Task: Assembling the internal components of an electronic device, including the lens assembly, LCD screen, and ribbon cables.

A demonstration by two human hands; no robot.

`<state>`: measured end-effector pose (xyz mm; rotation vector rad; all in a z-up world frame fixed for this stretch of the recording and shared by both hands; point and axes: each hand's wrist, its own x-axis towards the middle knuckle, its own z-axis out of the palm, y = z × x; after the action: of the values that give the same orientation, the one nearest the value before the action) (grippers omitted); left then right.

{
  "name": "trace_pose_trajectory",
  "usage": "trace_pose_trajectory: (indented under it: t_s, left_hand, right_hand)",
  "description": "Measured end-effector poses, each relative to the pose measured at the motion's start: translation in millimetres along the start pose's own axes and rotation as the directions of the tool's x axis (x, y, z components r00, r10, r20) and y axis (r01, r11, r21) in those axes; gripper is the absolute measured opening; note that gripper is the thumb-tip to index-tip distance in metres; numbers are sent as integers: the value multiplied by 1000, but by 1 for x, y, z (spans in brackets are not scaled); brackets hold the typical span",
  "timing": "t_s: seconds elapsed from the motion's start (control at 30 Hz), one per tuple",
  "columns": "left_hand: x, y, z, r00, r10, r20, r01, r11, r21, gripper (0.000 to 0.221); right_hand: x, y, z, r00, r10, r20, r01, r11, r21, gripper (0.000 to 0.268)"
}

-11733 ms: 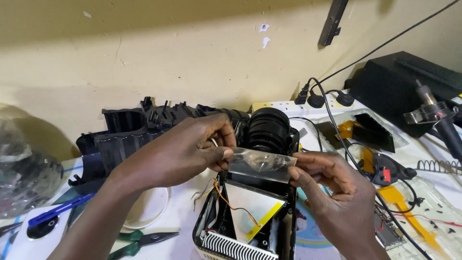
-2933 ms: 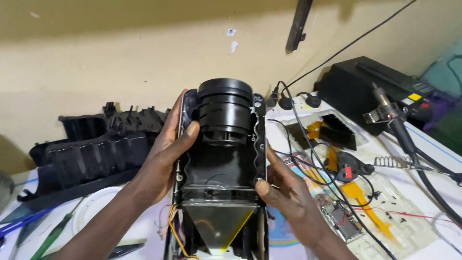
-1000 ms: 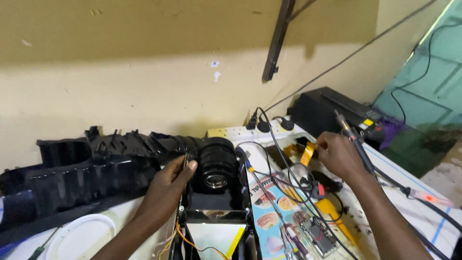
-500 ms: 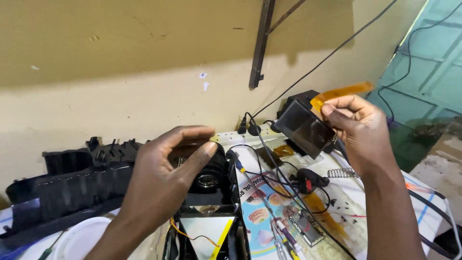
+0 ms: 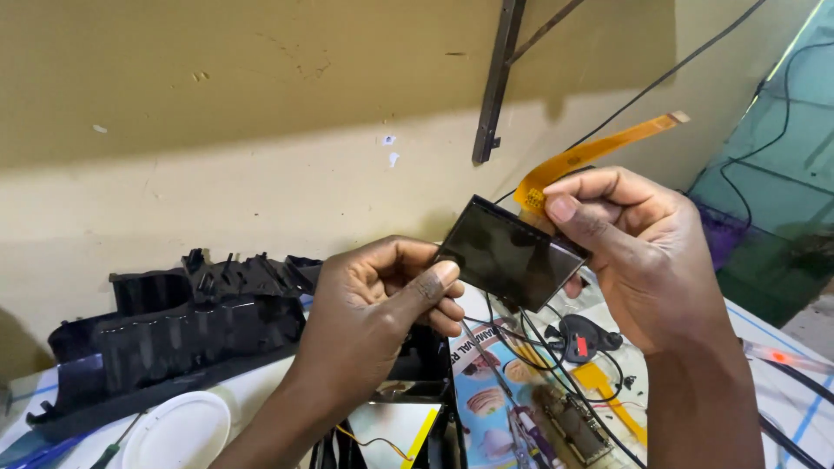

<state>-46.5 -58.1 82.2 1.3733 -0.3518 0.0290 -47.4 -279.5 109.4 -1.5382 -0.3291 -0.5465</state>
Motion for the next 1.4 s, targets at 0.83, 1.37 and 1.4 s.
trace_pose_trajectory:
  t_s: [0.83,1.37,1.4]
  left_hand:
    - [-6,15,-2,974,-142,-175,115,981,-156,61]
    - [-9,9,0,991,-68,-113,57,993,-102,56]
    - [-10,11,0,989,-78,-123,65,992,-105,55]
  right_hand:
    - [13,-1,-48,872,-117,-476,288,908,304,9]
    - [8,-6,-43,900,-154,-408,330,851,407,7]
    - [8,-5,-42,916,-142,-375,294,875,386,5]
